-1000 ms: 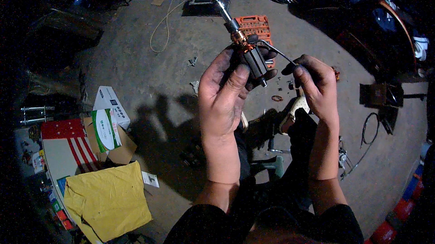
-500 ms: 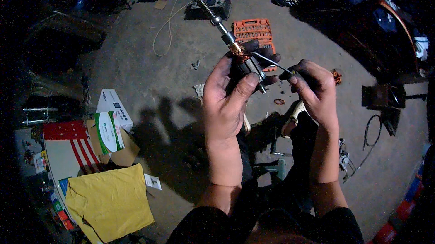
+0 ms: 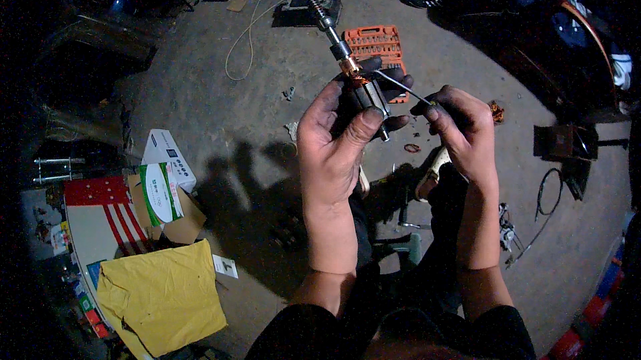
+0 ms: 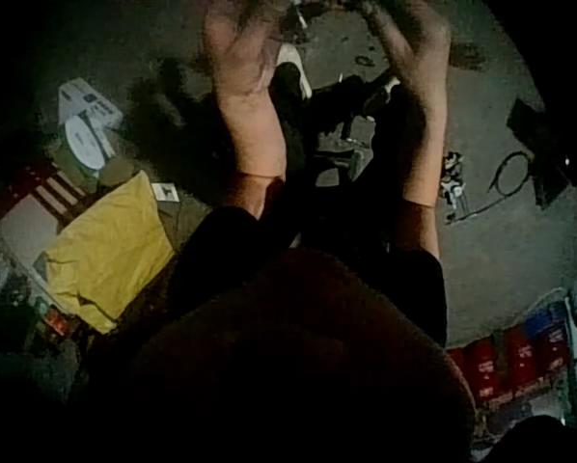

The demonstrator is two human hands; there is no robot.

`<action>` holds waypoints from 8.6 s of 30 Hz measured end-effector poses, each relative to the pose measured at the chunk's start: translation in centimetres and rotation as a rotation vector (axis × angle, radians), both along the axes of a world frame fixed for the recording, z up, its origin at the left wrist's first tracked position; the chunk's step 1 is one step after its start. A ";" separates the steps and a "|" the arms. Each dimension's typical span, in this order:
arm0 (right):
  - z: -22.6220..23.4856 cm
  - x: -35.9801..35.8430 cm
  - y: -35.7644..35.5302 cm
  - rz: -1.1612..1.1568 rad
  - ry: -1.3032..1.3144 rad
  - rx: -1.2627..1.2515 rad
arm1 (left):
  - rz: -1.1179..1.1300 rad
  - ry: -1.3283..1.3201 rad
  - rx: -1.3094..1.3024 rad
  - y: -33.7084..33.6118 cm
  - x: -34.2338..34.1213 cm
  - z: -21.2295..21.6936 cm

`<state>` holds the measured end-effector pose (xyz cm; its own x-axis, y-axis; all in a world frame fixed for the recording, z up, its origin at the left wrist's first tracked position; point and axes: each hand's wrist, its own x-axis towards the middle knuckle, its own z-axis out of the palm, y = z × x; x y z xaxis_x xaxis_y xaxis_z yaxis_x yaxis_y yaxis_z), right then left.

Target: The person sits on a stool in a workshop and assembles a mechanical component, likely a starter motor. They use a screwdriver to tighten screws on a copper-wound assembly and attach a metal ring. The person handles the component with both hands, adjusting parts and using tools to secure them.

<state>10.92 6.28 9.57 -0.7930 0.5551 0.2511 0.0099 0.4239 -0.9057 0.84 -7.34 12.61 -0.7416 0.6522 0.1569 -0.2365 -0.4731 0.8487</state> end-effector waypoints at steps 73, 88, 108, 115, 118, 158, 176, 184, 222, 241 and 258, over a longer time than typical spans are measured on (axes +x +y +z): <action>0.0 -1.7 -4.3 0.144 0.138 -1.183 | 0.193 0.256 -0.177 0.4 0.7 -0.5; 0.7 -0.4 -2.8 -0.062 0.091 -0.419 | 0.147 0.117 0.008 -0.5 0.6 0.5; 1.1 0.8 -0.7 0.056 -0.023 -0.171 | 0.100 0.070 0.034 -0.6 0.0 0.1; 1.3 1.0 -0.3 0.079 -0.017 -0.186 | 0.150 0.128 -0.019 -0.7 0.0 -0.2; 1.5 1.0 -0.4 0.072 -0.003 -0.233 | 0.153 0.217 -0.094 -1.0 -0.4 -0.8; 1.5 0.6 -1.0 0.041 0.010 -0.022 | -0.033 -0.062 0.158 -0.5 0.3 0.5; 1.6 0.4 -1.6 0.036 0.019 -0.134 | -0.201 -0.280 0.251 -1.0 -0.5 0.7; 1.4 0.3 -1.7 0.053 -0.007 -0.107 | -0.215 -0.238 0.230 -1.2 -0.6 0.6; 2.3 0.1 -3.1 -0.029 -0.096 -0.060 | -0.341 -0.730 0.509 -1.2 -1.1 0.0; 3.0 0.1 -3.2 -0.024 -0.120 -0.122 | -0.239 -0.724 0.438 -0.7 -1.0 0.4; 1.9 -0.2 -3.2 -0.003 -0.112 -0.198 | -0.126 -0.411 0.282 -0.7 -0.6 0.3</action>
